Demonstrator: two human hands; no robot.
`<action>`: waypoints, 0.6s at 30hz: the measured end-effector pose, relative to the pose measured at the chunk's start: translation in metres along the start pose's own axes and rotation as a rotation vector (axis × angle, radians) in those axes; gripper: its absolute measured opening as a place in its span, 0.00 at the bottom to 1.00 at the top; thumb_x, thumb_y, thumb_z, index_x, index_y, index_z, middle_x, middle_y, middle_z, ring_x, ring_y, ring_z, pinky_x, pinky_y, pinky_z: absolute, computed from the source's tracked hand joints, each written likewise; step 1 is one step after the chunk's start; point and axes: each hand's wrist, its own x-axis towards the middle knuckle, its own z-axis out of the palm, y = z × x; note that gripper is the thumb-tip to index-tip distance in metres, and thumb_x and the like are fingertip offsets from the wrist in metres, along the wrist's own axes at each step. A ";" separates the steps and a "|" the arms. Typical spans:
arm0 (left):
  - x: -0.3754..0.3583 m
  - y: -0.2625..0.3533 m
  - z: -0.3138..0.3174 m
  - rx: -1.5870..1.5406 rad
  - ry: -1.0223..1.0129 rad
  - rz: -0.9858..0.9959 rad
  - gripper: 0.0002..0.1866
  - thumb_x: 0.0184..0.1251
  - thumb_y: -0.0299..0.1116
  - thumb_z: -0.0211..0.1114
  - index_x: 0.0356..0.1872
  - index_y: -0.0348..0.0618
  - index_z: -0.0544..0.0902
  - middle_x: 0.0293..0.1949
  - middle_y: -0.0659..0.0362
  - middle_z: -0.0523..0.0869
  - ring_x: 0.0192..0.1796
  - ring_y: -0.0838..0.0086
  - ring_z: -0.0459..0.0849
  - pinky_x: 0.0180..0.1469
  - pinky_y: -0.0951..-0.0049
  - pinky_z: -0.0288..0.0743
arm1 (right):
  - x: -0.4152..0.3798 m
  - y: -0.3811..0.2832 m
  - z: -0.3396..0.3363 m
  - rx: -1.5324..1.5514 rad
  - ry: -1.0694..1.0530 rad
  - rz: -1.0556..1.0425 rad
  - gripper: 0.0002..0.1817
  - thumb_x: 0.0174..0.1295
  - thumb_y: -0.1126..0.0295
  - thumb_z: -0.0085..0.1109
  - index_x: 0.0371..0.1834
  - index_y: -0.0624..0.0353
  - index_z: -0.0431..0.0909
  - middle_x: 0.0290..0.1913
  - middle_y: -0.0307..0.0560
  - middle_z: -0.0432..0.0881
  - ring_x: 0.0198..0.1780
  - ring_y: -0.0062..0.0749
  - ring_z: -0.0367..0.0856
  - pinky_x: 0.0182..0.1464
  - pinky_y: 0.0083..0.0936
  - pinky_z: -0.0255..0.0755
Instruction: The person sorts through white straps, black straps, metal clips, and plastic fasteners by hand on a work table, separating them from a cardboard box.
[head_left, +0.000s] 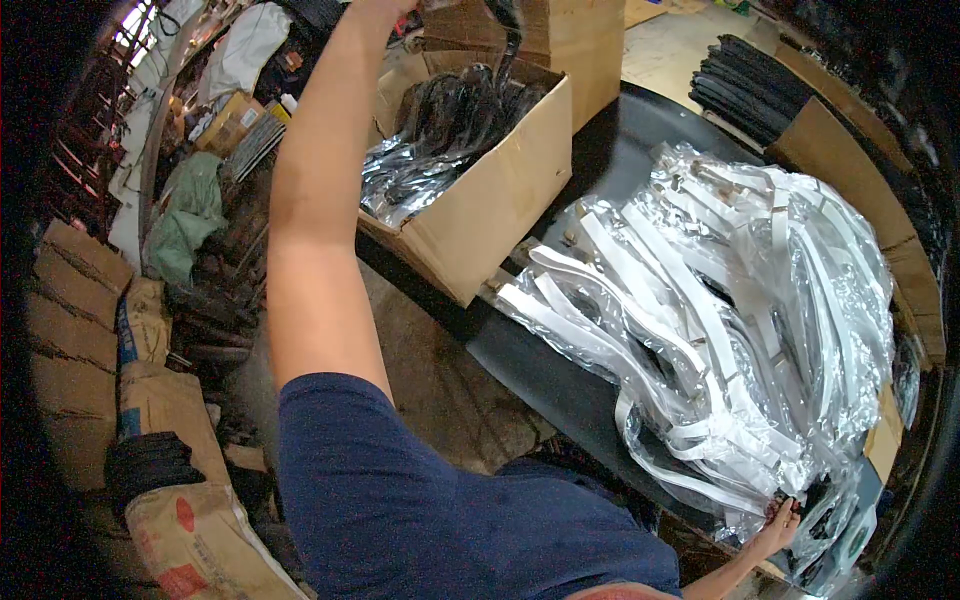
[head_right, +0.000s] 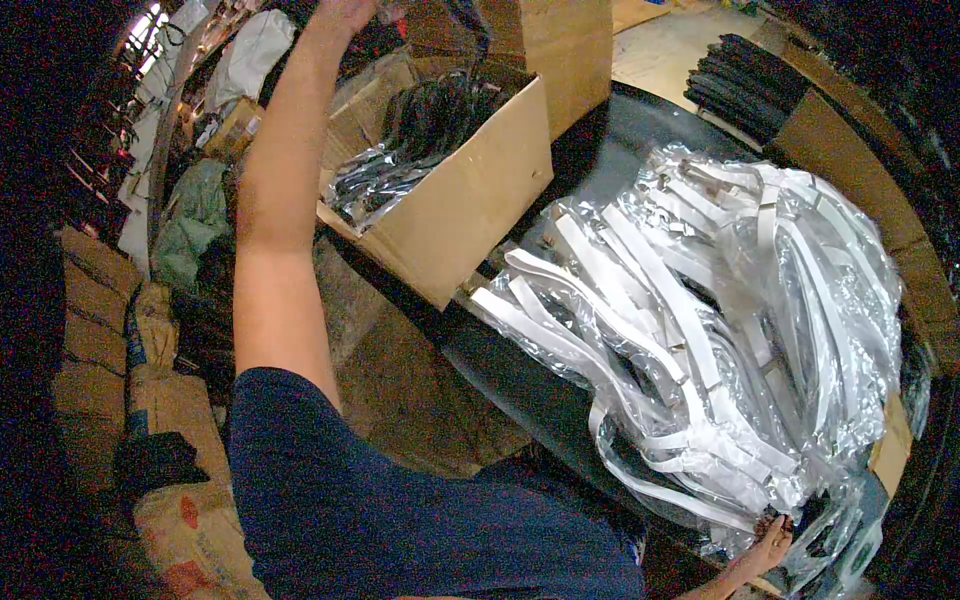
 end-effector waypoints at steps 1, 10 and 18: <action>-0.003 -0.008 0.003 0.093 0.095 0.003 0.14 0.67 0.41 0.58 0.41 0.40 0.78 0.33 0.58 0.84 0.31 0.77 0.82 0.31 0.79 0.76 | 0.002 0.004 -0.003 0.002 0.003 -0.003 0.11 0.64 0.63 0.58 0.31 0.58 0.70 0.26 0.36 0.75 0.27 0.18 0.71 0.32 0.18 0.66; -0.064 -0.064 -0.153 1.280 0.243 -0.312 0.32 0.55 0.61 0.62 0.40 0.36 0.84 0.38 0.51 0.86 0.41 0.62 0.84 0.45 0.68 0.74 | 0.003 0.014 -0.007 0.118 -0.023 0.007 0.13 0.62 0.62 0.60 0.35 0.59 0.69 0.26 0.36 0.74 0.26 0.17 0.71 0.29 0.16 0.66; -0.133 -0.063 -0.130 1.519 -0.095 -0.531 0.19 0.47 0.40 0.72 0.37 0.37 0.84 0.40 0.50 0.85 0.41 0.64 0.83 0.42 0.68 0.76 | -0.003 -0.005 0.003 0.044 0.032 0.050 0.12 0.63 0.64 0.58 0.31 0.59 0.68 0.24 0.38 0.72 0.25 0.20 0.73 0.28 0.17 0.67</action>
